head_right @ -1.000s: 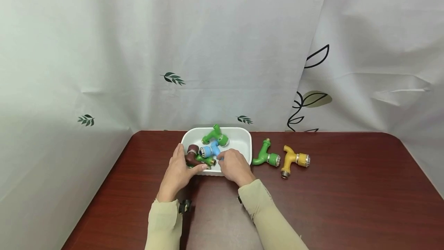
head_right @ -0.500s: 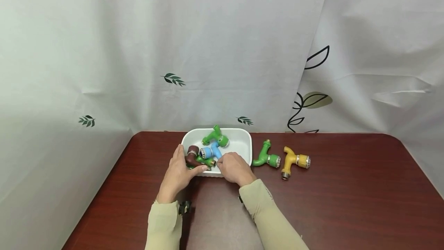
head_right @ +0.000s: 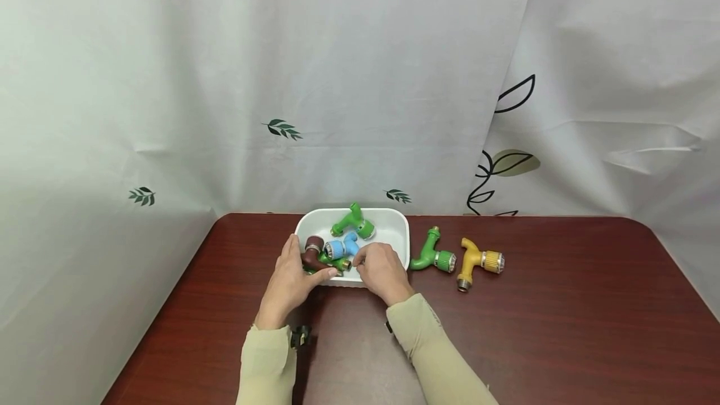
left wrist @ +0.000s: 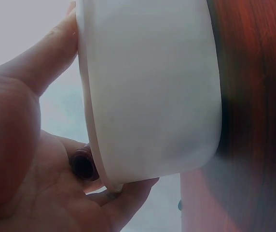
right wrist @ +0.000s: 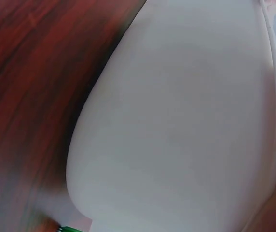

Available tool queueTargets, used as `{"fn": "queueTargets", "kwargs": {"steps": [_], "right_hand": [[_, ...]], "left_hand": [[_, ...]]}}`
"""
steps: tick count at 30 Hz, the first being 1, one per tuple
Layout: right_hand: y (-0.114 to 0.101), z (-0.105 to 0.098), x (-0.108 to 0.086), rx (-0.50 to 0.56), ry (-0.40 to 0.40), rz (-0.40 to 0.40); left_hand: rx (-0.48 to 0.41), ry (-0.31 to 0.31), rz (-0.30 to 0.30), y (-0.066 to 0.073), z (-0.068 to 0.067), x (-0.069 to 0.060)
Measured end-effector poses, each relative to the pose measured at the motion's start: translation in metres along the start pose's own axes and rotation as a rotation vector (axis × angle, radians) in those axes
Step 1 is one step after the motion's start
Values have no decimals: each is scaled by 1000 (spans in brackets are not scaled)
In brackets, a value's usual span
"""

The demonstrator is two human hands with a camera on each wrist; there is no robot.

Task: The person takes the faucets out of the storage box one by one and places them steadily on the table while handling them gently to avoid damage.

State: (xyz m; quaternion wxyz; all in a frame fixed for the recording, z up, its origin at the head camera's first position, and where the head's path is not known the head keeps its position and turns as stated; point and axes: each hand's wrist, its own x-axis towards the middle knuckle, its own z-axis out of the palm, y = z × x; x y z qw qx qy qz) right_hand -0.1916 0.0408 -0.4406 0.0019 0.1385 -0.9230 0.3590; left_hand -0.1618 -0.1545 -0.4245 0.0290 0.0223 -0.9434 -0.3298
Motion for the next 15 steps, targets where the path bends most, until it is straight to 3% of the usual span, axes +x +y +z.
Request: {"fn": "queueTargets", "kwargs": {"steps": [15], "right_hand": [[2,-1,-3,55,93,-54]], "left_hand": [[18,6,10,0,2,1]]}}
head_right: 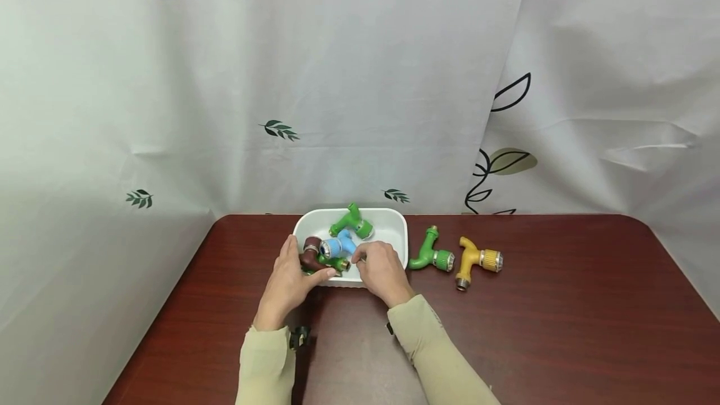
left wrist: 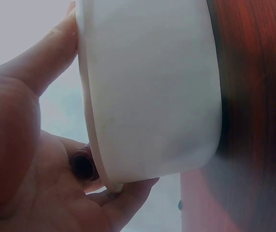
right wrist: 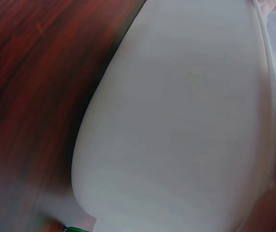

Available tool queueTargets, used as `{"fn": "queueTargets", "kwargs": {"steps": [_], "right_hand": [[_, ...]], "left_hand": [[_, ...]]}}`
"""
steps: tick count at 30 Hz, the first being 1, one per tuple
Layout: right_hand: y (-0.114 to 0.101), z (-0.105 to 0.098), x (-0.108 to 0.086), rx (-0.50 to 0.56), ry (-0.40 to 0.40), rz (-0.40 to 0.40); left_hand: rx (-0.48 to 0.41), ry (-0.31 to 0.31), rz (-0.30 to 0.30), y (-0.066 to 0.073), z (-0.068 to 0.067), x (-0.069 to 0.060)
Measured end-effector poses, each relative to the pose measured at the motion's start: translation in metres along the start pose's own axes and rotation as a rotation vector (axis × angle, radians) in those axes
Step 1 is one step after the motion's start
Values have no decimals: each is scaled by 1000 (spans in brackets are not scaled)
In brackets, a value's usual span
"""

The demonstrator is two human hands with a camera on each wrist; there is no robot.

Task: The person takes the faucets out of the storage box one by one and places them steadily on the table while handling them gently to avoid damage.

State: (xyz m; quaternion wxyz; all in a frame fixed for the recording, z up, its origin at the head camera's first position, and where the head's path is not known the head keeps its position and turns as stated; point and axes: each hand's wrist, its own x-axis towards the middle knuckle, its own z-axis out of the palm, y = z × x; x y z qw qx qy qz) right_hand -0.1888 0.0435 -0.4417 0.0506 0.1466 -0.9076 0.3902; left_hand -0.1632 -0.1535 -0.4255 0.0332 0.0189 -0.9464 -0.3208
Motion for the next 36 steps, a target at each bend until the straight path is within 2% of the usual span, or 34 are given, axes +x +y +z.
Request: {"fn": "queueTargets", "kwargs": {"steps": [6,12,16,23,36], "right_hand": [[0,0,-1,15,39,-3],[-1,-2,-1,57,15,35],[-2,-4,-3,73,22,32],[-1,-6,-6,113,75,24],[-7,-19,-13,122,163,-6]], "left_hand": [[-14,-7,-10,0,-1,-1],[-7,-8,-13,1,-1,-3],[-6,-6,-11,1,-1,-2],[0,-9,-14,1,-1,-2],[-4,-10,-17,0,-1,-1]]}}
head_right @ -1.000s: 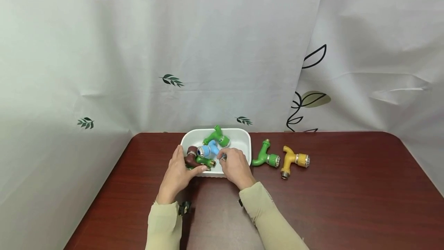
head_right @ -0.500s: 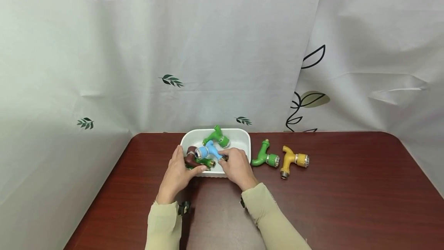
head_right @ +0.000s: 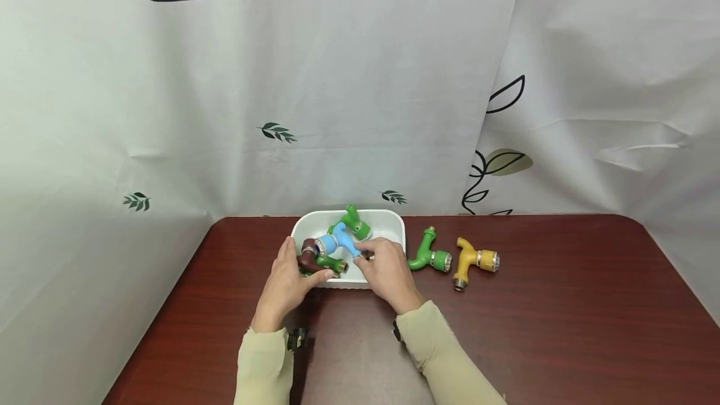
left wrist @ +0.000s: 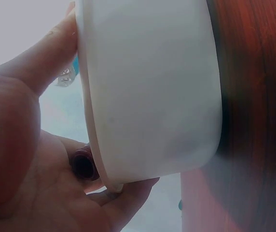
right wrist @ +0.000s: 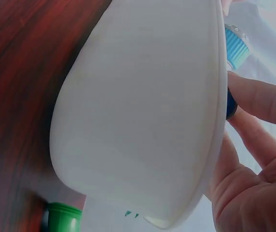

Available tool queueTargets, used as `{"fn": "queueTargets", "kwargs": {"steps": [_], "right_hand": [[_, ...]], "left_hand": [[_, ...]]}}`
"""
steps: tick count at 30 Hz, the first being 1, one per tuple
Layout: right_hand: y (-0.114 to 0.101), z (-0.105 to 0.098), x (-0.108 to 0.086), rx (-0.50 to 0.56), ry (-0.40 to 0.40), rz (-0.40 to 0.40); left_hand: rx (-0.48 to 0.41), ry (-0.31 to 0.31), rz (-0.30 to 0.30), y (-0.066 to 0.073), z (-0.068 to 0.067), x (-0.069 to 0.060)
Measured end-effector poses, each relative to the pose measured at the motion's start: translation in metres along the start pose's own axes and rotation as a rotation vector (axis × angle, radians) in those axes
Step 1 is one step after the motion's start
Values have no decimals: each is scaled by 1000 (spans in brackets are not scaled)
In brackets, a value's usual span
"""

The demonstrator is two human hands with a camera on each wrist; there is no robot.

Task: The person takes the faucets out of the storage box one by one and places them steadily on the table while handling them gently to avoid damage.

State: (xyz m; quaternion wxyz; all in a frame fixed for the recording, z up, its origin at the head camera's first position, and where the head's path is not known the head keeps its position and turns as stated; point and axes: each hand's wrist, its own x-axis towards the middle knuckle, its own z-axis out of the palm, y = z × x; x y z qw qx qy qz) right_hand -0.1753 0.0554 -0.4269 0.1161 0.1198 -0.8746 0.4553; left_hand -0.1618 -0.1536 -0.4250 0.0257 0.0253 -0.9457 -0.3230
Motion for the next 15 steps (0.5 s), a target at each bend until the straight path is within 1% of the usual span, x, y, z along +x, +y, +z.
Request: {"fn": "queueTargets", "kwargs": {"steps": [8,15], "right_hand": [[0,-5,-2,5,13,6],[-1,-13,-5,24,38,-10]], "left_hand": [[0,7,-4,-1,0,-1],[2,4,0,-1,1,0]]}}
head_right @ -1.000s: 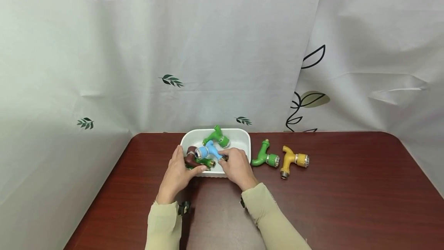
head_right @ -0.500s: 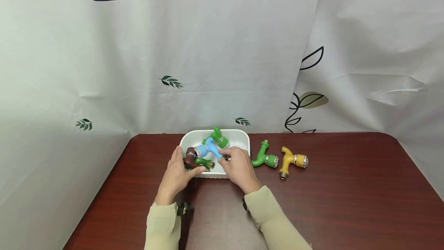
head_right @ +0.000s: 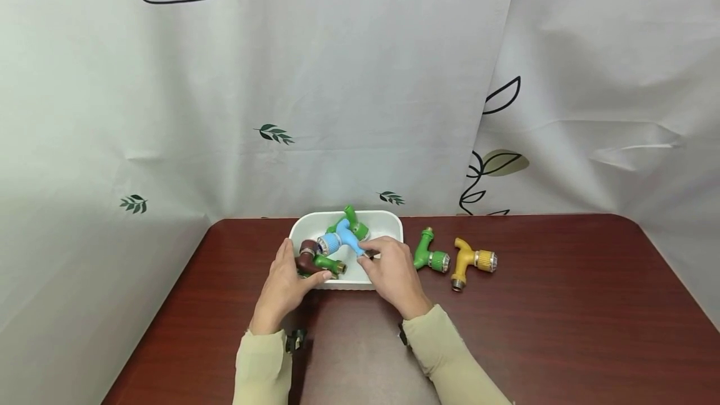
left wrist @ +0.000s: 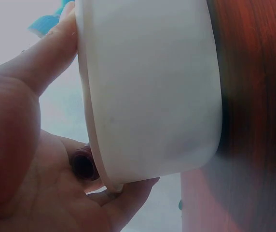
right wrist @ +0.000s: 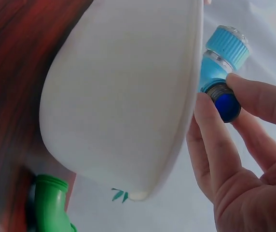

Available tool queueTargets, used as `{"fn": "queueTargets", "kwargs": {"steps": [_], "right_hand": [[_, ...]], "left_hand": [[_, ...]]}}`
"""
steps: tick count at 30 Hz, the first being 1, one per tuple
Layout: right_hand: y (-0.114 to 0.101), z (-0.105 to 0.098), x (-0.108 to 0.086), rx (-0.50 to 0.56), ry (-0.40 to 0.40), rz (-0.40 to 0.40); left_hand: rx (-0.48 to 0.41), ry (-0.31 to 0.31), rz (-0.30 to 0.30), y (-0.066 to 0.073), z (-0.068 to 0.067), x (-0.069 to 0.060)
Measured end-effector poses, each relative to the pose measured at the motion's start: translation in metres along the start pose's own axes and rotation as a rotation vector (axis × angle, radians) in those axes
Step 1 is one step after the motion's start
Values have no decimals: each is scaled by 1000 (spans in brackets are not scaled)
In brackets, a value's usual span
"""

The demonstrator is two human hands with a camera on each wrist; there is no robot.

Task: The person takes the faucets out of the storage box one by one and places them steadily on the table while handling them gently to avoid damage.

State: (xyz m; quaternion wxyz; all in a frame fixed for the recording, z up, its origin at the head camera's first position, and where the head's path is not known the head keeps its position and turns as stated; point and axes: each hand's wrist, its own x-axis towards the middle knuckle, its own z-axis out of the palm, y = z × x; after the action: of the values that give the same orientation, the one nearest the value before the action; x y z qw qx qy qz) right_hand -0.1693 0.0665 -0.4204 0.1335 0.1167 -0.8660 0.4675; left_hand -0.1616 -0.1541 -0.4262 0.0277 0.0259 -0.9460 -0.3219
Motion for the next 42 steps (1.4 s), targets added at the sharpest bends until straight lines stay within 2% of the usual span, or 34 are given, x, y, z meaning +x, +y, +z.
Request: {"fn": "queueTargets", "kwargs": {"steps": [15,20,24,32,42], "right_hand": [[-7,-23,-10,50,5,62],[-4,-33,-12,63,30,50],[-1,-40,-15,49,61,43],[5,-55,-22,6,52,115],[13,-76,-32,-26,88,119]], "left_hand": [[-3,-8,-1,0,0,0],[-1,-18,-8,0,0,0],[-1,-19,-9,0,-1,0],[2,-23,-6,-1,-1,0],[4,-27,-1,-2,-1,1]]}}
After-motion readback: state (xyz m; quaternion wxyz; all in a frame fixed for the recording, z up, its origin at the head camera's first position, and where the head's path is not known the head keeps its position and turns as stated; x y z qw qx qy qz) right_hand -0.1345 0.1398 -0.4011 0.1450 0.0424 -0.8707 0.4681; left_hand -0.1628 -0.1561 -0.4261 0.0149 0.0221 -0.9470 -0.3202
